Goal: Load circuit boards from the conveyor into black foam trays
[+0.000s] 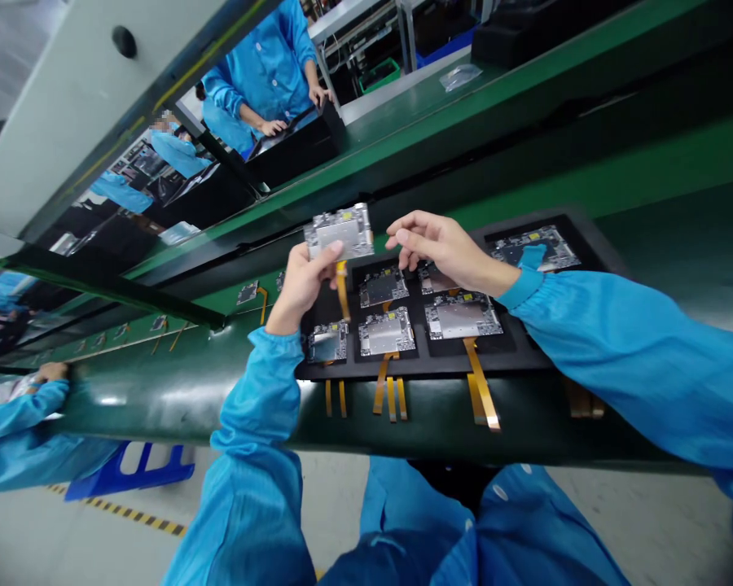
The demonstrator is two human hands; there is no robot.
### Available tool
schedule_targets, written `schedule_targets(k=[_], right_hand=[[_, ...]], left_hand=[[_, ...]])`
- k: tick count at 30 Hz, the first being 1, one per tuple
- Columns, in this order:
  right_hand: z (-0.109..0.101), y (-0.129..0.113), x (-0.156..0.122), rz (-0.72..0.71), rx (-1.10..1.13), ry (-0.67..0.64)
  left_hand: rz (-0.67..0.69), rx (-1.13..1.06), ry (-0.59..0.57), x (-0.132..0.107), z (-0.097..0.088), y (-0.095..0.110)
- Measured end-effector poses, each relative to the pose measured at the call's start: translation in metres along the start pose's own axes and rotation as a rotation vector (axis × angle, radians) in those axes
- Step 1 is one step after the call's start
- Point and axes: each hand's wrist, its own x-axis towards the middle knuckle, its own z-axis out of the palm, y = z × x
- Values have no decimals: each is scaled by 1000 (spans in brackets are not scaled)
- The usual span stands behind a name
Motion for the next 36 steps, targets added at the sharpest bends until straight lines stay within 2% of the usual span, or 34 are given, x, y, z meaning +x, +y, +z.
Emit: schedule_targets(k=[2, 4, 7, 10, 14, 17, 20, 24, 26, 28, 31, 33, 34, 36], right_hand=[[-1, -1, 1, 9, 1, 19], [-1, -2, 1, 19, -19, 35], [1, -5, 0, 49, -59, 18], [3, -6, -3, 89, -97, -11], [2, -7, -6, 119, -145, -38], [1, -8, -8, 129, -168, -61], [0, -7, -9, 124, -167, -94], [0, -4, -10, 119, -174, -128], [0, -3, -10, 123, -188, -123], [0, -3, -10, 121, -197, -93], [-2, -6, -9, 91, -217, -2], [-4, -7, -8, 68, -230, 58], [-5, -7, -8, 59, -233, 76], [-7, -6, -6, 48, -233, 94]], left_hand=[[-154, -37, 55, -13, -22, 3], [-363, -25, 80, -29, -39, 4], [-617, 31, 94, -47, -50, 0], [-701, 102, 80, -54, -48, -3], [-770, 193, 38, -50, -46, -1], [-835, 252, -56, -46, -54, 4], [-792, 391, -126, -48, -70, 11], [-601, 643, -219, -53, -93, 14], [-482, 729, -229, -50, -105, 10], [-395, 809, -155, -42, -117, 3], [-336, 901, -8, -26, -130, -10], [-253, 935, 15, -19, -131, -15], [-183, 948, -19, -18, -129, -16], [-29, 991, -185, -20, -120, -16]])
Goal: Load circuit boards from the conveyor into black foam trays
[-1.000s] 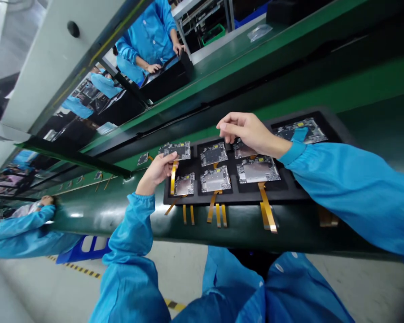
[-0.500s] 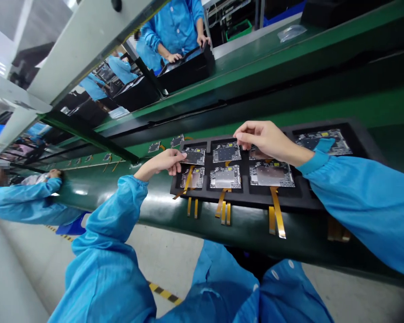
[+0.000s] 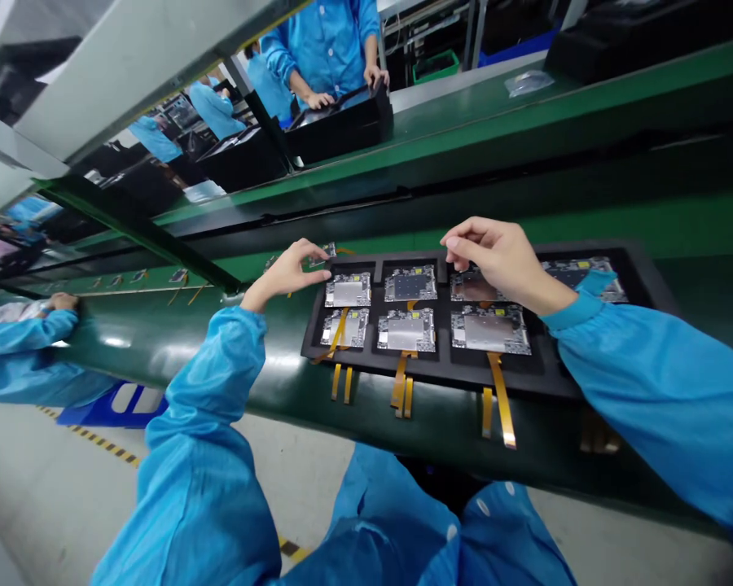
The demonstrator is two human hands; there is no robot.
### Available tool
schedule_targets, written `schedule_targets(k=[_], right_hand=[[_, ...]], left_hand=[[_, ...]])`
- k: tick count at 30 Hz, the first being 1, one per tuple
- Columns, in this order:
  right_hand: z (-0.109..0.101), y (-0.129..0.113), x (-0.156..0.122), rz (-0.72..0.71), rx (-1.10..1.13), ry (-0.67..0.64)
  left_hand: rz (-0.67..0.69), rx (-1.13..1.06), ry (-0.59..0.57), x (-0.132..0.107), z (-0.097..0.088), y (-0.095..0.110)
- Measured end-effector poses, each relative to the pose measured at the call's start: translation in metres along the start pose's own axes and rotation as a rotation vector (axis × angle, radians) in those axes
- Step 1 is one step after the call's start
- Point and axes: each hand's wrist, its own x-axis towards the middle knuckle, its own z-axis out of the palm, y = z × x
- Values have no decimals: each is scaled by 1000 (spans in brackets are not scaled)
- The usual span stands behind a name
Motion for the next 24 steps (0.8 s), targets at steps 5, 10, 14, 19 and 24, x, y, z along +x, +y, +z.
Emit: schedule_targets(k=[5, 10, 14, 19, 24], right_hand=[[-2, 1, 3, -29, -5, 34], [-10, -6, 5, -90, -35, 144], [-17, -10, 9, -157, -31, 237], [-31, -34, 8, -203, -11, 357], [-88, -65, -37, -144, -205, 436]], left_hand=[[252, 197, -357, -7, 8, 22], [238, 227, -402, -5, 11, 19], [242, 224, -350, -1, 13, 15], [249, 162, -235, 1, 3, 7], [-95, -20, -3, -36, 0, -16]])
